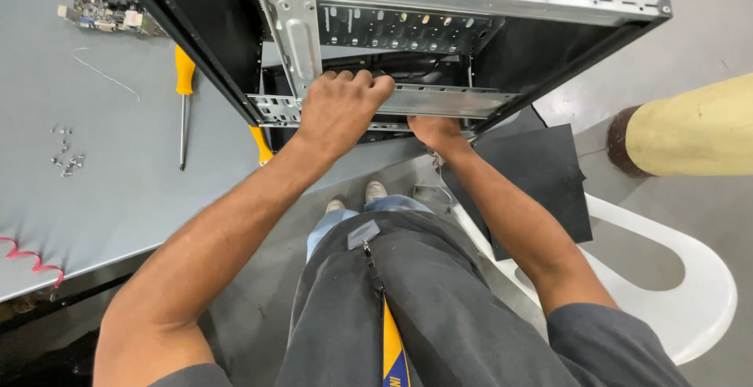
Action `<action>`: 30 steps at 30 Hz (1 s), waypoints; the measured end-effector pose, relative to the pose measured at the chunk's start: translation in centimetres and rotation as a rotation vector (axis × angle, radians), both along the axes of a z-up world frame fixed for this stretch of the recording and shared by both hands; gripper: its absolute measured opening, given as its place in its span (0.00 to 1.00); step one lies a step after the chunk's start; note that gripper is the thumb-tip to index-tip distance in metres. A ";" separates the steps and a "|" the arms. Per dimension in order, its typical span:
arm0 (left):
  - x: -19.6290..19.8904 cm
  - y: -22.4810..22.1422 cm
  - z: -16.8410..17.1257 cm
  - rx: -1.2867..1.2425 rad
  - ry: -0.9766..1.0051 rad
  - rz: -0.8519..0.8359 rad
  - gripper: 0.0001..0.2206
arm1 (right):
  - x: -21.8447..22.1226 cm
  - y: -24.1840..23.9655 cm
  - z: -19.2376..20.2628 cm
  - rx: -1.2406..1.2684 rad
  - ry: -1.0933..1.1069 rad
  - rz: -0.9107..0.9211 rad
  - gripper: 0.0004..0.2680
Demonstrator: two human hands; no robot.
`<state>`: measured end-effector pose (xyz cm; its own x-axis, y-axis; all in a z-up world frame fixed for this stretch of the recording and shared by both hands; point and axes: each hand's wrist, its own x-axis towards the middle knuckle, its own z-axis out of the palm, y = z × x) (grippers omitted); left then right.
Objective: Cleaning the rear and bottom of a computer chassis using a screwdriver for scraping and a brush for dusting.
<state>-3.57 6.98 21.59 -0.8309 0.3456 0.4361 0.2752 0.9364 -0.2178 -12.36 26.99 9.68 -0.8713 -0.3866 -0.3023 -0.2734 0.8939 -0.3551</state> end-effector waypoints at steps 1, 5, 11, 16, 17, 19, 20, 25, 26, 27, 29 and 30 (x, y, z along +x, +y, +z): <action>0.0 0.0 -0.1 0.003 -0.002 0.006 0.05 | 0.0 0.2 -1.0 -0.007 0.040 0.021 0.20; -0.3 -0.3 0.3 -0.012 -0.012 -0.012 0.05 | -0.2 1.2 -3.4 -0.021 0.171 0.078 0.16; -1.4 -1.9 -0.2 0.004 -0.042 -0.005 0.05 | -0.5 0.0 0.9 0.409 0.826 0.252 0.17; -2.8 -2.6 -1.1 0.067 -0.099 -0.015 0.08 | 0.8 -0.9 1.6 -0.084 0.742 0.161 0.04; -3.0 -2.9 -1.1 0.064 -0.094 -0.022 0.08 | 0.2 -0.2 -1.1 -0.083 0.748 0.154 0.04; -3.4 -3.4 -1.1 0.102 -0.132 -0.041 0.14 | -0.8 1.1 -6.5 -0.089 0.623 0.032 0.06; -3.9 -3.8 -1.4 0.102 -0.130 -0.044 0.14 | -1.5 1.8 -8.1 -0.088 0.626 0.029 0.06; -4.8 -3.5 -1.1 0.100 -0.188 -0.061 0.19 | 0.0 1.3 -3.3 0.059 0.847 0.150 0.08; -5.4 -3.3 -1.3 0.099 -0.181 -0.065 0.19 | -0.2 1.0 -2.8 0.062 0.854 0.145 0.08; -5.6 -2.8 -1.6 0.101 -0.190 -0.077 0.19 | 0.0 0.9 -2.4 0.025 0.855 0.242 0.09; -5.9 -2.2 -1.9 0.104 -0.197 -0.092 0.19 | 1.0 0.4 -1.4 -0.009 0.855 0.337 0.11; -6.0 -2.0 -1.8 0.112 -0.181 -0.092 0.20 | 1.8 0.1 -0.8 -0.011 0.894 0.376 0.11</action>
<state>-9.59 5.01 19.76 -0.8663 0.3812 0.3227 0.3856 0.9212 -0.0530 -10.55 27.06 8.88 -0.5962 -0.6860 0.4171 -0.7141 0.6906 0.1151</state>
